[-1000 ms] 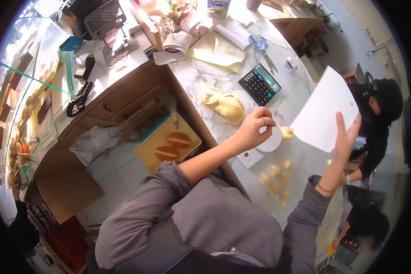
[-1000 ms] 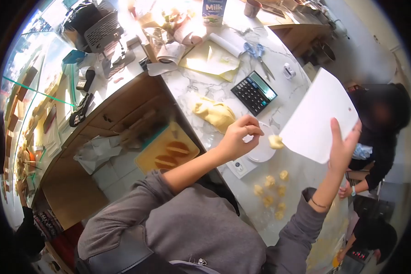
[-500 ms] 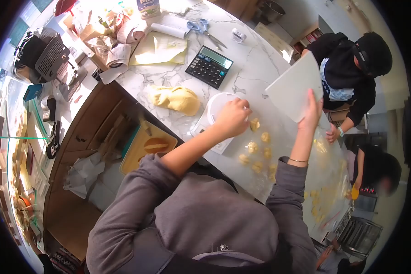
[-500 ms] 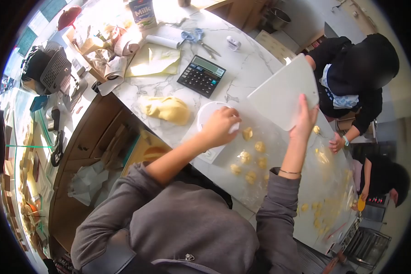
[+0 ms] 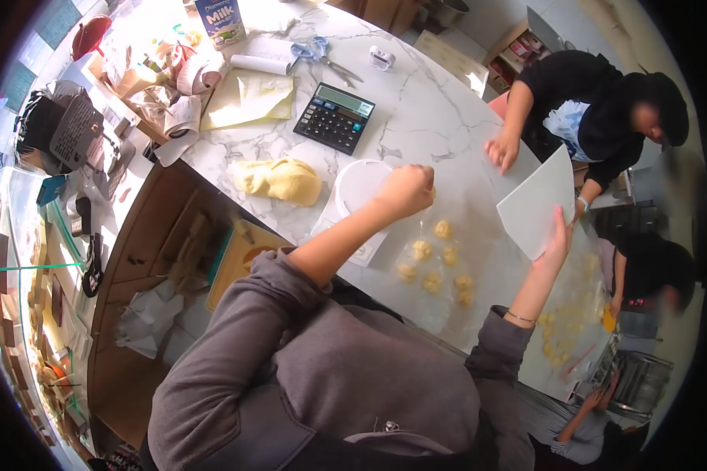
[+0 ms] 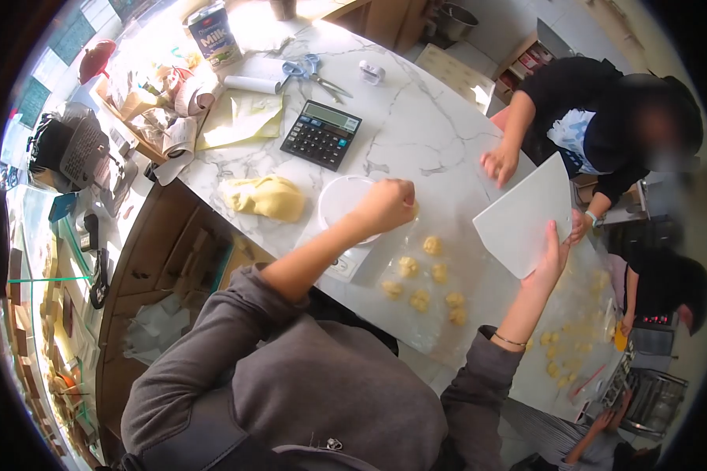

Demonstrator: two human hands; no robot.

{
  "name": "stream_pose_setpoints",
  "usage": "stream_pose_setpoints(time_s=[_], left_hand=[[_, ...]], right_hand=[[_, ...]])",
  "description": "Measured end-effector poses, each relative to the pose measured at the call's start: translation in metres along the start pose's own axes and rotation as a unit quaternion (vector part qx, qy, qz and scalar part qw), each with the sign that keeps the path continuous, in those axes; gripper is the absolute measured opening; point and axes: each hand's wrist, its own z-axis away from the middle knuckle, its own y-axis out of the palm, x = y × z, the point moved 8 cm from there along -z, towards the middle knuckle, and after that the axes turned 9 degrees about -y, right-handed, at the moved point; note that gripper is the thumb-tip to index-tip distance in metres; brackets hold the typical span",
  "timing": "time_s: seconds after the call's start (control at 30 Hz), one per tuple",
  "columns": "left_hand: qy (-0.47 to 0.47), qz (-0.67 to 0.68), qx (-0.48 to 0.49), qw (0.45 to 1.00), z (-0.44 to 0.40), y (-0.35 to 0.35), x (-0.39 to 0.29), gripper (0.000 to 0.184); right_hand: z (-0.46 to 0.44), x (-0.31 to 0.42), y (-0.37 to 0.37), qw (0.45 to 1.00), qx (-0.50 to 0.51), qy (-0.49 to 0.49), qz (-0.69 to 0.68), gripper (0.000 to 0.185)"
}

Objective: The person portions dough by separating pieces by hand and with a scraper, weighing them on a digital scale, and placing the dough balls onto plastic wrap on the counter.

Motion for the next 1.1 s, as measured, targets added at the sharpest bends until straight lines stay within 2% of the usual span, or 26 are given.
stream_pose_setpoints(time_s=[0.03,0.13,0.23,0.37,0.47,0.53,0.6,0.67,0.77,0.87,0.9,1.0,1.1], left_hand=[[-0.034,0.093,0.013,0.995,0.006,-0.016,0.003,0.010],[0.029,0.062,-0.031,0.997,0.032,-0.067,0.000,0.011],[0.055,-0.147,-0.017,0.987,0.048,-0.070,0.021,0.015],[0.121,-0.153,-0.061,0.979,0.070,-0.074,0.036,0.028],[0.101,0.076,-0.167,0.978,0.092,-0.126,0.037,0.026],[0.065,0.108,-0.288,0.949,0.116,-0.160,0.072,0.029],[-0.017,0.001,-0.409,0.912,0.146,-0.191,0.112,0.033],[-0.095,-0.062,-0.412,0.904,0.162,-0.202,0.156,0.040],[-0.078,-0.083,-0.352,0.929,0.169,-0.195,0.186,0.045],[-0.109,0.007,-0.268,0.957,0.168,-0.183,0.200,0.051],[-0.098,0.010,-0.289,0.952,0.167,-0.184,0.199,0.053],[-0.145,0.030,-0.319,0.936,0.163,-0.183,0.205,0.054],[-0.192,0.103,-0.395,0.892,0.165,-0.188,0.211,0.045]], right_hand=[[-0.001,-0.001,-0.007,1.000,-0.003,-0.003,-0.006,0.043],[-0.006,-0.007,-0.029,1.000,-0.012,-0.003,-0.012,0.043],[-0.004,-0.013,-0.037,1.000,-0.015,0.016,0.004,0.045],[0.000,-0.012,-0.026,1.000,-0.008,0.027,0.005,0.047],[0.004,-0.007,-0.022,0.999,-0.002,0.032,-0.009,0.047],[0.010,-0.002,-0.019,0.999,-0.009,0.038,-0.015,0.045],[0.020,0.008,-0.015,0.999,-0.023,0.044,-0.014,0.043],[0.027,0.017,-0.012,0.999,-0.029,0.039,-0.017,0.042],[0.028,0.023,-0.012,0.999,-0.019,0.022,-0.016,0.041],[0.032,0.028,-0.012,1.000,-0.009,0.009,-0.017,0.042],[0.033,0.030,-0.012,1.000,-0.008,0.006,-0.019,0.043],[0.043,0.036,-0.007,0.999,-0.011,0.015,-0.030,0.044],[0.060,0.049,-0.007,0.999,-0.049,0.022,0.001,0.048]])
